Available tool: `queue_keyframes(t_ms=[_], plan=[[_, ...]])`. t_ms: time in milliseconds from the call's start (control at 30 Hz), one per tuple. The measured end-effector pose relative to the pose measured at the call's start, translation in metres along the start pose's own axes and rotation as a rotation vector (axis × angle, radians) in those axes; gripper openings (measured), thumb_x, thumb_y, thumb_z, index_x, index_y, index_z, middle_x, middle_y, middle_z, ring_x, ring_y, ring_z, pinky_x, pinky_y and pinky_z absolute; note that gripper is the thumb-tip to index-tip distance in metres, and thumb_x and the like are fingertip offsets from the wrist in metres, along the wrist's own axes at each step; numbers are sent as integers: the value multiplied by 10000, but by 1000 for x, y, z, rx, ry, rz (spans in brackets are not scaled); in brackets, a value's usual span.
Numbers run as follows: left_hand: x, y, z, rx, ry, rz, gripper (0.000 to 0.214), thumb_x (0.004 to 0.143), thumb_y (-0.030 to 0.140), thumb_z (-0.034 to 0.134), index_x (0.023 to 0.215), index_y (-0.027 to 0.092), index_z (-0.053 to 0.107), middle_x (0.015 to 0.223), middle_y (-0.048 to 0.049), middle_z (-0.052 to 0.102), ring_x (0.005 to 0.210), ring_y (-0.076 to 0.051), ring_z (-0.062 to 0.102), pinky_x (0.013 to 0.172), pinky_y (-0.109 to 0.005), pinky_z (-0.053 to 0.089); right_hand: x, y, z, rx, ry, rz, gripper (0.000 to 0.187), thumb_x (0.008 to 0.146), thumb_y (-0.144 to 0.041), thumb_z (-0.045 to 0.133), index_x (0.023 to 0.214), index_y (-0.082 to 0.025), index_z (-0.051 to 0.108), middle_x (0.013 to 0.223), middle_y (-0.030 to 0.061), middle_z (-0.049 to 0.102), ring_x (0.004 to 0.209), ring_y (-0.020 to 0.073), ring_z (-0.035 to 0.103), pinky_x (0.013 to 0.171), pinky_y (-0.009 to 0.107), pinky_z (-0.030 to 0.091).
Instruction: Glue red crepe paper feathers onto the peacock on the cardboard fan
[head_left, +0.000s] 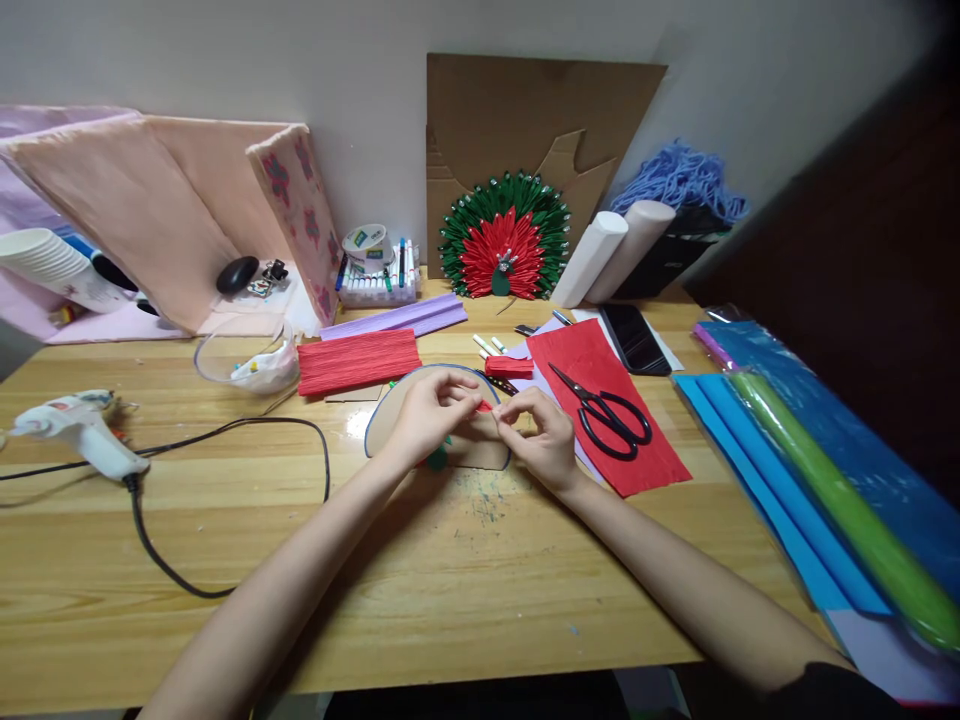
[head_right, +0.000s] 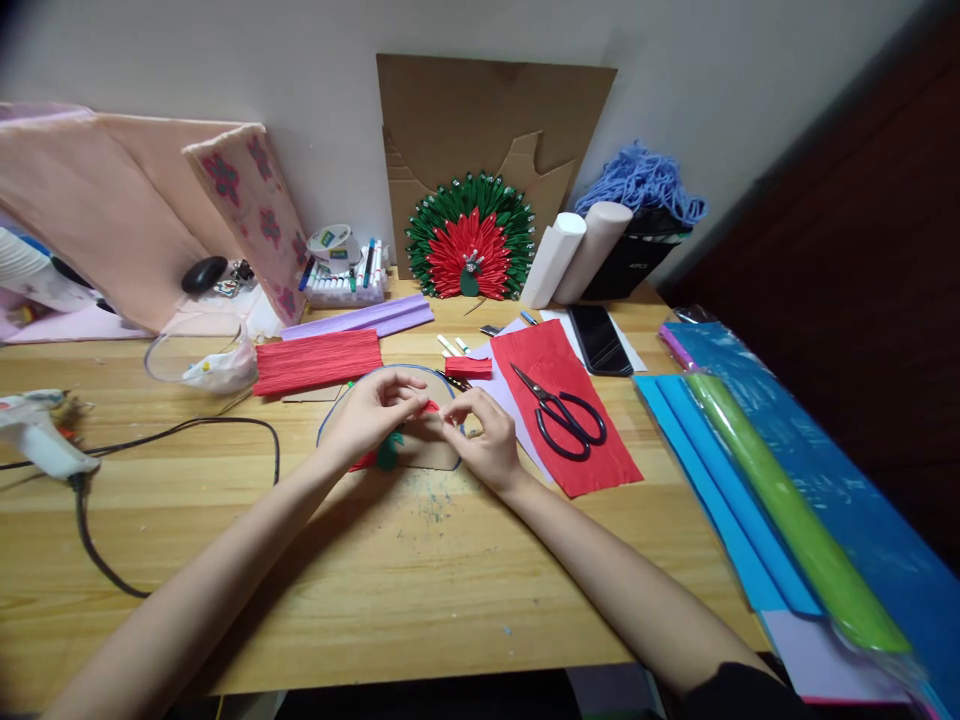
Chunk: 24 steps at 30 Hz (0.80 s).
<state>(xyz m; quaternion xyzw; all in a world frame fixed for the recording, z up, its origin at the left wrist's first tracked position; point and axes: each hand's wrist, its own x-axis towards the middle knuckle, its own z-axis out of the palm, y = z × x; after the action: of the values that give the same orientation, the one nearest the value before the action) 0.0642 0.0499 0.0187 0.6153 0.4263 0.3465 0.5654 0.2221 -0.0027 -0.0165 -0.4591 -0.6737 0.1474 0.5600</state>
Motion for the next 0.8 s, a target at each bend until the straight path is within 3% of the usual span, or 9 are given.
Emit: queue_keyframes(t_ms=[367, 800], plan=[[0, -6, 0, -12, -14, 20, 247, 711, 270, 642, 902, 125, 581, 842, -76, 644, 728, -140, 624, 655, -275, 508, -2, 2, 1, -81, -8, -106, 157, 729, -93, 612, 784, -231, 561, 682, -4, 582, 642, 152, 561, 596, 305, 483], [-1, -3, 3, 25, 51, 156, 166, 715, 211, 636, 855, 136, 586, 864, -61, 641, 757, -120, 606, 721, -267, 499, 0, 0, 1, -96, -9, -139, 191, 724, -65, 609, 797, -233, 556, 702, 4, 599, 665, 162, 572, 603, 314, 487]])
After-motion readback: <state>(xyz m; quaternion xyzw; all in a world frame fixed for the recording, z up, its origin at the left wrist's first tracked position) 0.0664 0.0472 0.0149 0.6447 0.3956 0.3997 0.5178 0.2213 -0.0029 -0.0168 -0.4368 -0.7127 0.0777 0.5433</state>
